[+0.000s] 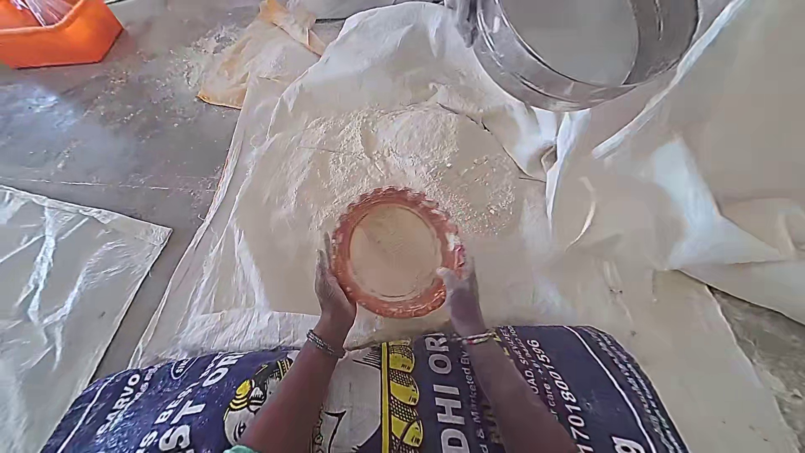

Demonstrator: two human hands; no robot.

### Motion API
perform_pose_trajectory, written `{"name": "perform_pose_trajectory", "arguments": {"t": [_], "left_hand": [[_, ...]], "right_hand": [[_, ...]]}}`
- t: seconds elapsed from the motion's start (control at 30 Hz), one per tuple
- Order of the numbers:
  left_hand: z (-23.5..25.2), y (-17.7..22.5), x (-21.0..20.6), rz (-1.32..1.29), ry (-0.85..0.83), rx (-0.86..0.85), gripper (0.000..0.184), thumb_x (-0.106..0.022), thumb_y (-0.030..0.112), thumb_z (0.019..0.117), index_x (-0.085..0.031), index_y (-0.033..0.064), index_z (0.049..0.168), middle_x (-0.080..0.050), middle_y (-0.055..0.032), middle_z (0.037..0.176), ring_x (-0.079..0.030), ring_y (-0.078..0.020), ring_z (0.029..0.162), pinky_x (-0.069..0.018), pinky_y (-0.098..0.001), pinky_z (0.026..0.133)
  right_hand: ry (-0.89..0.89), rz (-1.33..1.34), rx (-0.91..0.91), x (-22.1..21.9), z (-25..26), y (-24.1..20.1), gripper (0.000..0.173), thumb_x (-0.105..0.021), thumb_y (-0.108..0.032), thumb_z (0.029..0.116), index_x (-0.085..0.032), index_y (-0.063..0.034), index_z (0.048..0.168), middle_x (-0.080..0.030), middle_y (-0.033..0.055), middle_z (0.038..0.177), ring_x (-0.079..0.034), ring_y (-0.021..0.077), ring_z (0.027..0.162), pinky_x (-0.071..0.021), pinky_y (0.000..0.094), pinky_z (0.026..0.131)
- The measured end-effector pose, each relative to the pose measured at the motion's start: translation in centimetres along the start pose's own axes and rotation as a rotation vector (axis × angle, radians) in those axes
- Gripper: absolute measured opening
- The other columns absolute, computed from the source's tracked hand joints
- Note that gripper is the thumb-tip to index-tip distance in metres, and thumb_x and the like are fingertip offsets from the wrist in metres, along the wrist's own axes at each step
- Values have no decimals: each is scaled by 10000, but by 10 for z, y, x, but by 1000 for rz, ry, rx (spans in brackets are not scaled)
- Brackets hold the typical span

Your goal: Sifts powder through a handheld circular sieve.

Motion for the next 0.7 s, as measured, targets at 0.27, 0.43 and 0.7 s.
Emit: {"name": "perform_pose_trajectory", "arguments": {"t": [0.27, 0.43, 0.7], "left_hand": [[2, 0, -5, 80, -111, -7, 553, -264, 226, 1078, -218, 60, 1603, -279, -149, 1634, -392, -202, 1429, -383, -368, 1128], [0, 4, 1, 73, -5, 17, 507, -242, 240, 1110, -273, 33, 1572, -280, -157, 1629, -357, -221, 1451, -361, -416, 1135], [1, 4, 5, 67, 54, -13, 511, -228, 305, 1120, -314, 66, 1564, -393, -159, 1565, -462, -215, 1380, -434, -412, 1094]], "right_hand": [[-6, 41, -17, -8, -1, 12, 748, -518, -61, 905, -211, 93, 1569, -333, 315, 1575, -412, 288, 1434, -361, 365, 1168], [24, 44, 18, -2, 3, 11, 749, -515, -59, 906, -201, 103, 1565, -326, 317, 1578, -406, 273, 1438, -363, 356, 1165], [2, 54, -6, -3, 5, 11, 707, -504, -26, 905, -247, 94, 1553, -364, 300, 1557, -439, 260, 1404, -393, 352, 1137]]}}
Point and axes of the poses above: each hand's wrist, its own z-axis towards the middle knuckle, its own x-axis out of the back of the hand, y = z × x, the point moved 10 cm from there along z, towards the middle knuckle
